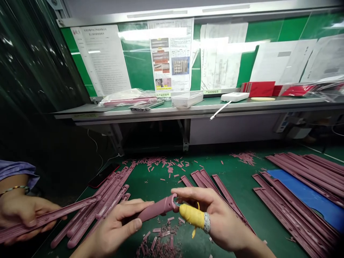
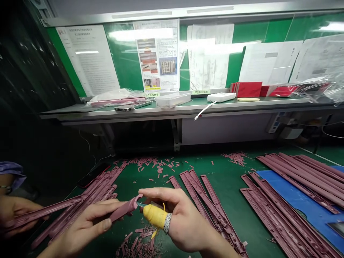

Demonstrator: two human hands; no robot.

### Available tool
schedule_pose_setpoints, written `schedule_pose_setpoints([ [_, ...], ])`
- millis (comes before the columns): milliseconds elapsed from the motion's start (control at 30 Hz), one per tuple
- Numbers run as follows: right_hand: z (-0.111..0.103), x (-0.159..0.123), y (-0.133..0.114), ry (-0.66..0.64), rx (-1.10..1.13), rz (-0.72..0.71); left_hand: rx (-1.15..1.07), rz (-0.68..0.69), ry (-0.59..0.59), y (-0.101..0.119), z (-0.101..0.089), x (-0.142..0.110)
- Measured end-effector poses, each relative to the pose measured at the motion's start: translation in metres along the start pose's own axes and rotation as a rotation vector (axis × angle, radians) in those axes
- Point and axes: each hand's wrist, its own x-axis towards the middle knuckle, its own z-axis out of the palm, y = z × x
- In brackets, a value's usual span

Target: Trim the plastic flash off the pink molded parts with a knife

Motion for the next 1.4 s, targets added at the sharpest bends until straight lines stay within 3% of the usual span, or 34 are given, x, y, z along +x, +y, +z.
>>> schedule_pose_setpoints([
  [167, 0.005, -0.003, -0.010, 0.120, -0.235, -0.127, 0.240, 0.285, 0.343, 0.012, 0.016, -0.004],
  [233, 0.005, -0.008, -0.011, 0.169, -0.221, -0.095, 0.342, 0.342, 0.518, 0.017, 0.020, -0.008],
  [300, 0.002, -0.013, -0.011, 0.182, -0.157, 0.029, 0.481, 0.400, 0.627, 0.018, 0.019, -0.012],
  [433, -0.004, -0.021, -0.010, 0.097, -0.074, 0.243, 0.736, 0.531, 0.662, 0.016, 0.009, -0.017],
  [567, -0.006, -0.023, -0.015, 0.010, -0.030, 0.280, 0.805, 0.607, 0.687, 0.013, 0.001, -0.019],
  [667, -0.011, -0.021, -0.017, 0.037, -0.205, 0.222, 0.767, 0.591, 0.676, 0.013, 0.006, -0.021],
  [767, -0.023, -0.012, -0.007, 0.183, -0.582, 0.060, 0.492, 0.400, 0.645, 0.018, 0.018, -0.020],
  [867, -0.034, -0.004, 0.021, 0.266, -0.807, 0.013, -0.077, -0.031, 0.649, 0.022, 0.034, -0.012],
  [967, -0.032, 0.007, 0.049, 0.209, -0.772, 0.124, -0.774, -0.360, 0.581, 0.020, 0.053, 0.010],
  [1033, -0.027, 0.023, 0.058, 0.162, -0.591, 0.181, -1.147, -0.491, 0.539, 0.015, 0.064, 0.029],
  [1167, -0.020, 0.081, 0.055, 0.169, 0.054, 0.327, -1.304, -0.557, 0.515, 0.011, 0.080, 0.060],
  [1233, -0.017, 0.098, 0.055, 0.179, 0.170, 0.380, -1.332, -0.558, 0.509, 0.013, 0.085, 0.065],
  [1300, -0.010, 0.089, 0.060, 0.181, 0.180, 0.404, -1.335, -0.566, 0.526, 0.015, 0.087, 0.065],
  [1400, 0.014, 0.036, 0.075, 0.099, 0.049, 0.471, -1.306, -0.590, 0.571, 0.014, 0.084, 0.061],
])
